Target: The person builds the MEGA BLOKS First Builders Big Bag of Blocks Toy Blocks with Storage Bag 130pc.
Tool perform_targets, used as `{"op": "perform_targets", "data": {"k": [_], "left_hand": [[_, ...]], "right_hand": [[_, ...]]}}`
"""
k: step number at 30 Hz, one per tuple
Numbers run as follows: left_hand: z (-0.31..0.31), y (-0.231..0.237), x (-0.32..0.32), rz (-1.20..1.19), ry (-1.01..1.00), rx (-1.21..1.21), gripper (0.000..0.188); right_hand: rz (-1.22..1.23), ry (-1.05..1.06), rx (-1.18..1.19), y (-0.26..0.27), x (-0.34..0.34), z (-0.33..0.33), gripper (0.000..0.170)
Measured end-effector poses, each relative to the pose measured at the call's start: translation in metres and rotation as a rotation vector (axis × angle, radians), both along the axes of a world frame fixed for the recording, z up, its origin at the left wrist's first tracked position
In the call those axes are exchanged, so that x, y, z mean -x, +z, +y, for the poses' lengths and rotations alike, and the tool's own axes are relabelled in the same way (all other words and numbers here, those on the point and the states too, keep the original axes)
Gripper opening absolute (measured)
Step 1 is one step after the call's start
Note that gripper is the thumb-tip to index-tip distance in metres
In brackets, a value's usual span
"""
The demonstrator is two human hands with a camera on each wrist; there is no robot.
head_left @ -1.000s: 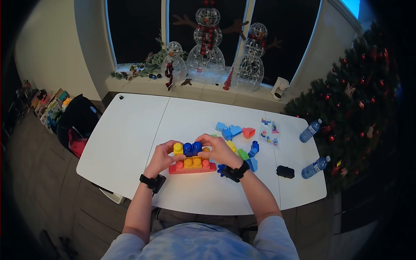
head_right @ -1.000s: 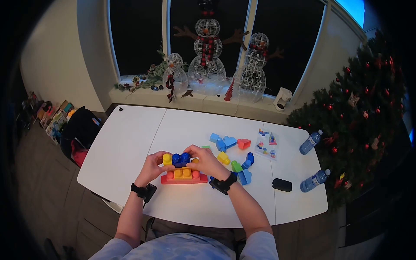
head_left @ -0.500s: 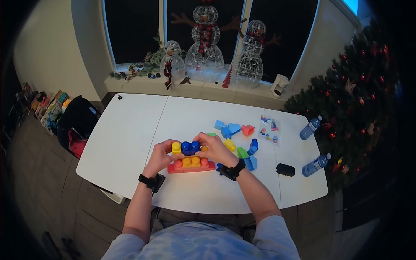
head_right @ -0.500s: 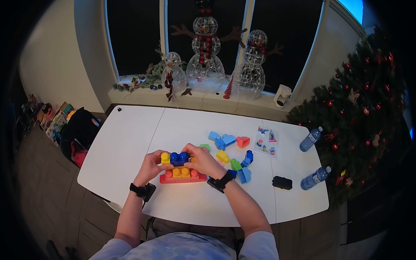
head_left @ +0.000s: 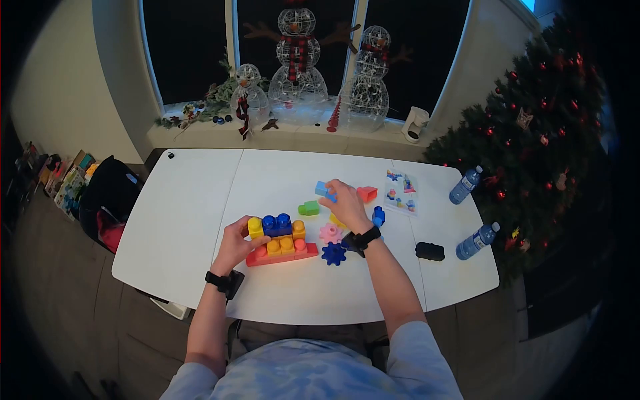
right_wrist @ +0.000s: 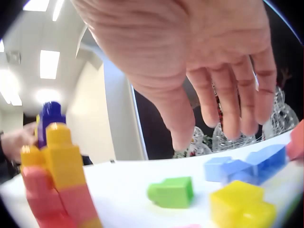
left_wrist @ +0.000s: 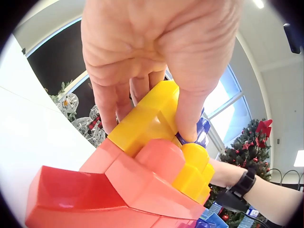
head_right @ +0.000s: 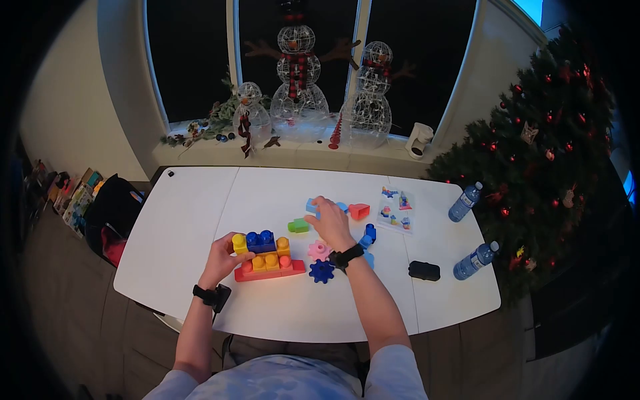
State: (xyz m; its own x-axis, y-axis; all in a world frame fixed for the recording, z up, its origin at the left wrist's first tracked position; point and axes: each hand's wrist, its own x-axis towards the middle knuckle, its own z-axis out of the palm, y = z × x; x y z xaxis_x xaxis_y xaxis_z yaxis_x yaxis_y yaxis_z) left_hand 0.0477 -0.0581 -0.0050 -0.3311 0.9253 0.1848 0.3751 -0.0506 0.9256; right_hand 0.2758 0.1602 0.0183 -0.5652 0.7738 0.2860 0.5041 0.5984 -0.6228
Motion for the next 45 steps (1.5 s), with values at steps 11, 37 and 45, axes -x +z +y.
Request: {"op": "perform_targets", "data": {"k": [11,37,45], "left_hand": [[0.0,0.005,0.001,-0.097,-0.005,-0.075,0.043],[0.001,0.01,-0.003,-0.086,-0.026,-0.044,0.04],[0.002,0.009,-0.003,-0.091,-0.032,0.016,0.043]], "right_hand": [[-0.405,-0.124,-0.114,-0.052,-0.015,0.014,0.032],[-0.016,0.477,0.164,0.023,0.02,-0.05,0.035],[0.001,0.477,0.149,0.019,0.021,-0.05,0.033]]}}
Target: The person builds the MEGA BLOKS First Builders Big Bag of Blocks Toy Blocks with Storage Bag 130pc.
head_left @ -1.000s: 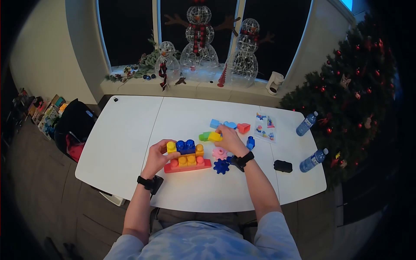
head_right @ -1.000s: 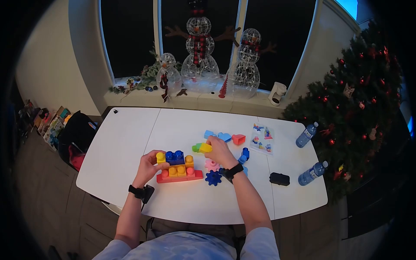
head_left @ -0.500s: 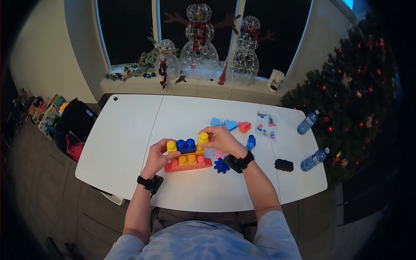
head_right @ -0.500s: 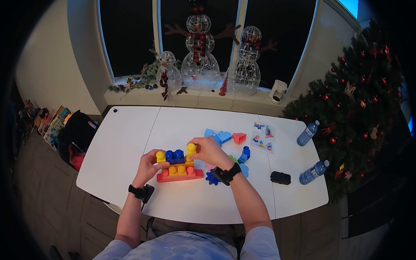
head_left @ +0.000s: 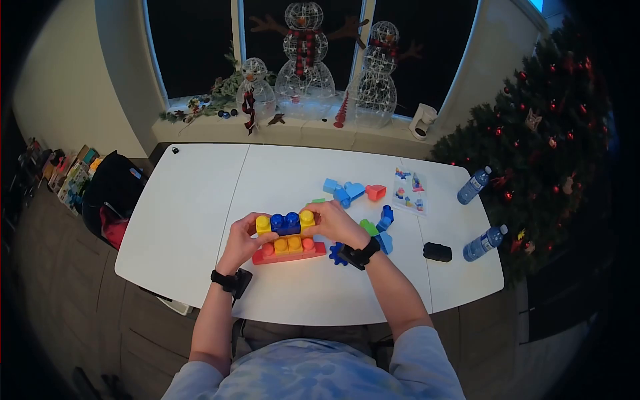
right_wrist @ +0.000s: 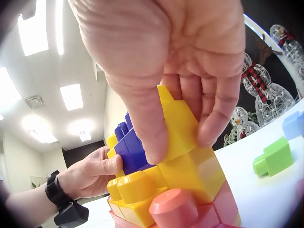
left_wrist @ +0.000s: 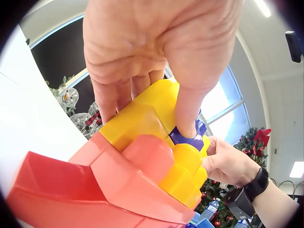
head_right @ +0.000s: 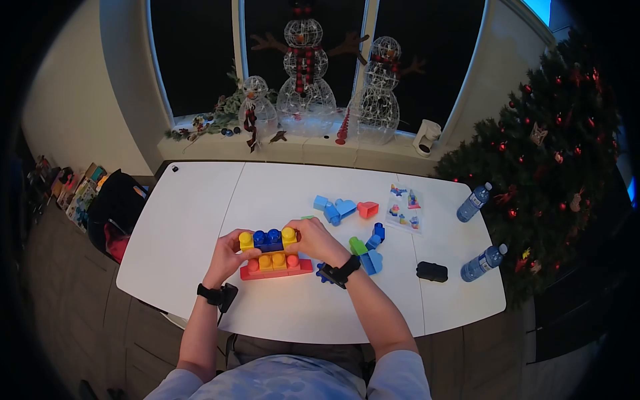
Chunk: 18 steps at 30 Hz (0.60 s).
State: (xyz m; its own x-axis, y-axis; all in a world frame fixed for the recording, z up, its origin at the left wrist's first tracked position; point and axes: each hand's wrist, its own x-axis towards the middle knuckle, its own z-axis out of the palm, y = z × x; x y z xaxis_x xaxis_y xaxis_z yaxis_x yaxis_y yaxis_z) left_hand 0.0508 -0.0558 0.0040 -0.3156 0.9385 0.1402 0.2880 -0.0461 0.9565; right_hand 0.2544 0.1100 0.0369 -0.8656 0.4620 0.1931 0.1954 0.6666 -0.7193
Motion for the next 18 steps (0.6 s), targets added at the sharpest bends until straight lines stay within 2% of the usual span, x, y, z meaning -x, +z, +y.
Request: {"op": "perform_targets", "data": {"k": [2,3,4,5,6,7,8,9,10,11,14,18], "left_hand": [[0.0,-0.004,0.002,0.031,-0.012,0.033,0.047],[0.001,-0.007,0.004,-0.008,-0.024,-0.02,0.061],[0.001,-0.008,0.006,-0.044,-0.039,-0.073,0.074],[-0.001,-0.008,0.011,-0.039,-0.043,-0.079,0.074],[-0.006,-0.01,0.017,0.007,-0.03,-0.062,0.089],[-0.01,-0.01,0.023,0.052,-0.013,-0.044,0.104],[-0.013,-0.008,0.026,0.078,-0.037,0.051,0.118],[-0.017,-0.008,0.024,0.079,-0.034,0.052,0.118],[-0.021,-0.008,0.022,0.12,-0.066,0.128,0.118],[-0.024,-0.008,0.02,0.164,-0.1,0.204,0.118],[-0.022,-0.027,0.016,0.162,-0.121,0.222,0.114],[-0.021,-0.035,0.013,0.173,-0.117,0.187,0.106]], "right_hand": [[-0.05,0.01,0.021,-0.002,0.001,0.0,0.039],[-0.098,0.017,0.041,-0.001,0.001,0.0,0.046],[-0.092,0.014,0.037,0.0,-0.002,0.003,0.046],[-0.126,0.006,0.076,0.003,-0.01,0.009,0.053],[-0.161,0.0,0.116,0.005,-0.017,0.014,0.06],[-0.159,0.001,0.112,0.009,-0.022,0.023,0.06],[-0.186,-0.082,0.086,0.012,-0.025,0.035,0.063],[-0.213,-0.165,0.062,0.01,-0.027,0.044,0.066],[-0.152,-0.227,-0.107,-0.014,-0.024,0.061,0.062],[-0.146,-0.228,-0.105,-0.032,-0.018,0.07,0.062],[-0.135,-0.162,-0.441,-0.07,-0.003,0.076,0.054],[-0.176,-0.035,-0.408,-0.078,0.009,0.075,0.046]]}}
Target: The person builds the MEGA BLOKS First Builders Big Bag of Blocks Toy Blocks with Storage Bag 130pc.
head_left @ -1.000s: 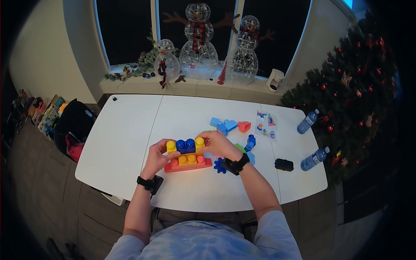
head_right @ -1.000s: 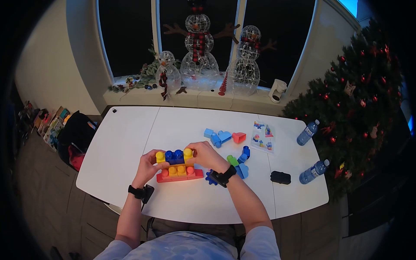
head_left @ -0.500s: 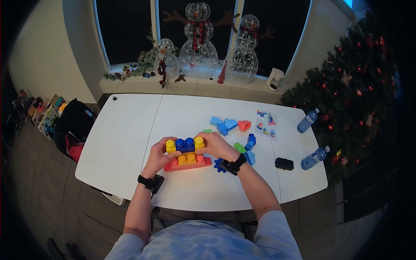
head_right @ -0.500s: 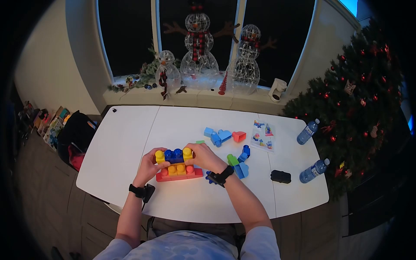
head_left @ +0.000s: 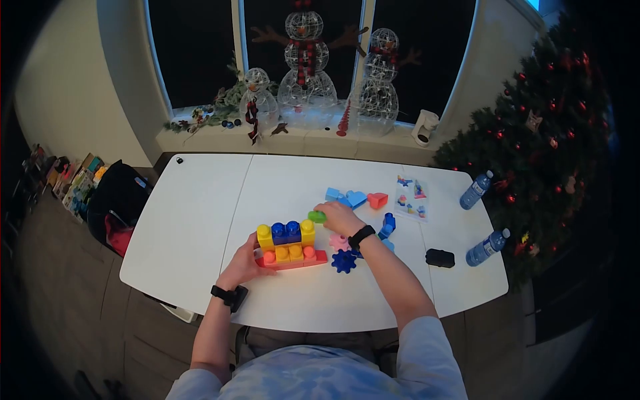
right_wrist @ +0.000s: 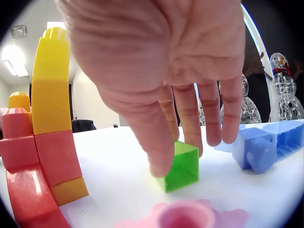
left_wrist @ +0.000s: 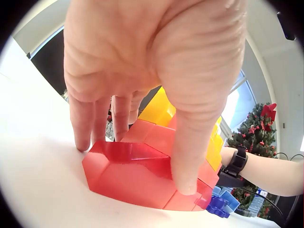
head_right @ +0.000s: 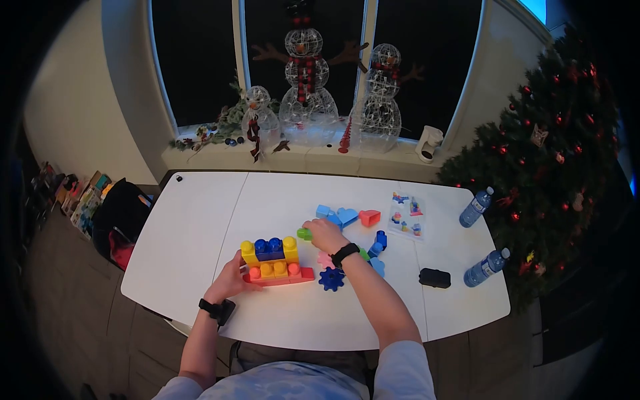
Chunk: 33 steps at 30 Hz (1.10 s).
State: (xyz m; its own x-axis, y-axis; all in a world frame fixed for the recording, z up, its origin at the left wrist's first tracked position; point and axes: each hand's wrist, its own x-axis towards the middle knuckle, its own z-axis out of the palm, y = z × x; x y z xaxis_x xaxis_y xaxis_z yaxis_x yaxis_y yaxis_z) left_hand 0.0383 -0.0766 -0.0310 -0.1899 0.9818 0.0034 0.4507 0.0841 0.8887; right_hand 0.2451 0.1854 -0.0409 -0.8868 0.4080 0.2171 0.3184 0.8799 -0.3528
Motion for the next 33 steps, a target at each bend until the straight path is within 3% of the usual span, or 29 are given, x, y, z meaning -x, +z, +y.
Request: {"op": "perform_targets", "data": {"k": [2,5,7,12,14,15,16,17,18,20,23,33], "left_hand": [[-0.001,-0.001,0.0,0.005,0.009,-0.024,0.104],[-0.001,-0.001,-0.002,0.068,0.048,0.022,0.09],[0.0,-0.001,-0.003,0.129,0.06,0.026,0.081],[-0.001,0.003,-0.003,0.094,0.05,0.014,0.086],[-0.003,0.008,-0.004,0.1,0.048,-0.038,0.088],[-0.003,0.01,-0.005,-0.047,0.097,-0.095,0.084],[-0.003,0.012,-0.005,-0.193,0.146,-0.153,0.081],[0.0,0.014,-0.004,-0.191,0.149,-0.154,0.081],[0.002,0.017,-0.003,-0.23,0.134,-0.22,0.074],[0.006,0.023,-0.004,-0.267,0.124,-0.284,0.067],[0.011,0.028,-0.008,-0.296,0.152,-0.303,0.055],[0.015,0.027,-0.006,-0.29,0.151,-0.286,0.044]], "right_hand": [[-0.129,-0.127,0.027,0.016,0.001,-0.01,0.035],[-0.156,-0.118,-0.045,0.002,-0.003,-0.002,0.024],[-0.115,-0.103,-0.07,-0.003,-0.014,-0.008,0.024],[-0.173,-0.147,-0.085,0.026,-0.027,-0.016,0.031],[0.127,-0.201,-0.095,0.049,-0.028,-0.017,0.036],[0.127,-0.199,-0.095,0.062,-0.026,-0.018,0.036],[0.189,-0.2,0.125,0.083,-0.022,-0.021,0.039],[0.25,-0.198,0.346,0.098,-0.018,-0.029,0.041],[0.25,-0.193,0.348,0.109,-0.013,-0.041,0.041],[0.499,0.031,0.537,0.123,0.005,-0.069,0.041],[0.501,0.224,0.473,0.125,0.029,-0.103,0.037],[0.267,0.116,0.366,0.107,0.047,-0.117,0.032]]}}
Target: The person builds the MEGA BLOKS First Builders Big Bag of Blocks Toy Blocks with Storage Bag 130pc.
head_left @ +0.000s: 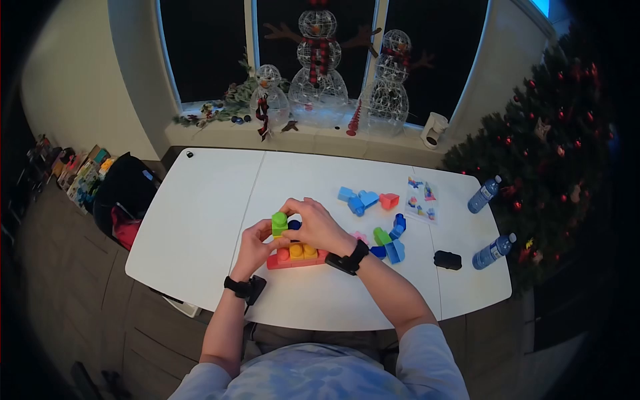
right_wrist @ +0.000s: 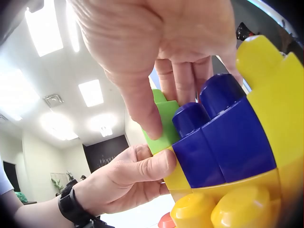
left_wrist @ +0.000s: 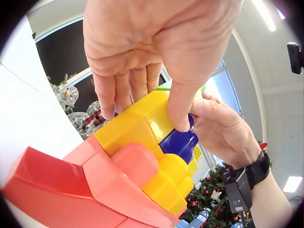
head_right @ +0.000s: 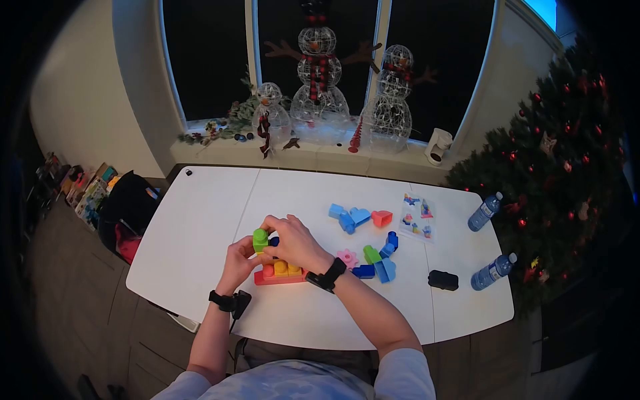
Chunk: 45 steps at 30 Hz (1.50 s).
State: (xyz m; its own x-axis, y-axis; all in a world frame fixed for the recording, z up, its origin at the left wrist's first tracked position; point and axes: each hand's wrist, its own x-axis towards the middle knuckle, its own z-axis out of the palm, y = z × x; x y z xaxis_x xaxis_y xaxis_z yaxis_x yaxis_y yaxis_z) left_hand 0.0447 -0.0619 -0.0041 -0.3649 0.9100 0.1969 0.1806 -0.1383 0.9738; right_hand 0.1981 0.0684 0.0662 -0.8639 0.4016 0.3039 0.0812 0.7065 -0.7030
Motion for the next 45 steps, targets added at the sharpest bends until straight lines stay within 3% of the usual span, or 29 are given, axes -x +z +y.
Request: {"op": "perform_targets", "data": {"k": [6,12,17,20,22,25,29,32,36,38,42,45], "left_hand": [[0.001,-0.003,0.001,0.024,0.017,-0.016,0.042],[0.0,0.0,-0.001,0.056,0.025,-0.021,0.042],[-0.001,0.004,-0.002,0.036,-0.009,-0.028,0.042],[-0.003,0.011,-0.002,0.066,0.011,-0.021,0.044],[-0.003,0.011,0.001,0.05,0.014,-0.03,0.043],[-0.001,0.01,0.004,0.129,0.024,-0.017,0.043],[-0.001,0.014,-0.002,0.113,0.036,-0.021,0.043],[-0.001,0.012,-0.003,0.102,0.044,-0.043,0.039],[0.001,0.014,-0.002,0.16,0.039,-0.041,0.037],[0.0,0.017,-0.002,0.178,0.044,-0.03,0.038],[0.0,0.017,-0.002,0.164,0.039,-0.01,0.041],[0.0,0.018,-0.006,0.16,0.047,-0.012,0.043]], "right_hand": [[-0.077,0.07,-0.033,-0.008,0.004,0.006,0.036],[-0.008,0.042,0.003,-0.011,0.002,0.001,0.03],[-0.132,0.08,-0.044,0.002,-0.005,0.004,0.045],[0.036,0.068,-0.016,0.006,-0.024,0.027,0.056],[0.033,-0.12,-0.065,0.01,-0.043,0.055,0.064],[-0.016,-0.344,-0.205,0.002,-0.086,0.104,0.049],[-0.646,-0.82,-0.229,-0.023,-0.145,0.148,0.051],[-0.76,-0.939,-0.261,-0.073,-0.179,0.169,0.05],[-0.826,-0.976,-0.129,-0.095,-0.184,0.172,0.053],[-0.754,-0.938,0.051,-0.107,-0.181,0.182,0.052],[-0.758,-0.855,-0.003,-0.104,-0.169,0.18,0.051],[-0.571,-0.741,-0.065,-0.084,-0.156,0.159,0.047]]}}
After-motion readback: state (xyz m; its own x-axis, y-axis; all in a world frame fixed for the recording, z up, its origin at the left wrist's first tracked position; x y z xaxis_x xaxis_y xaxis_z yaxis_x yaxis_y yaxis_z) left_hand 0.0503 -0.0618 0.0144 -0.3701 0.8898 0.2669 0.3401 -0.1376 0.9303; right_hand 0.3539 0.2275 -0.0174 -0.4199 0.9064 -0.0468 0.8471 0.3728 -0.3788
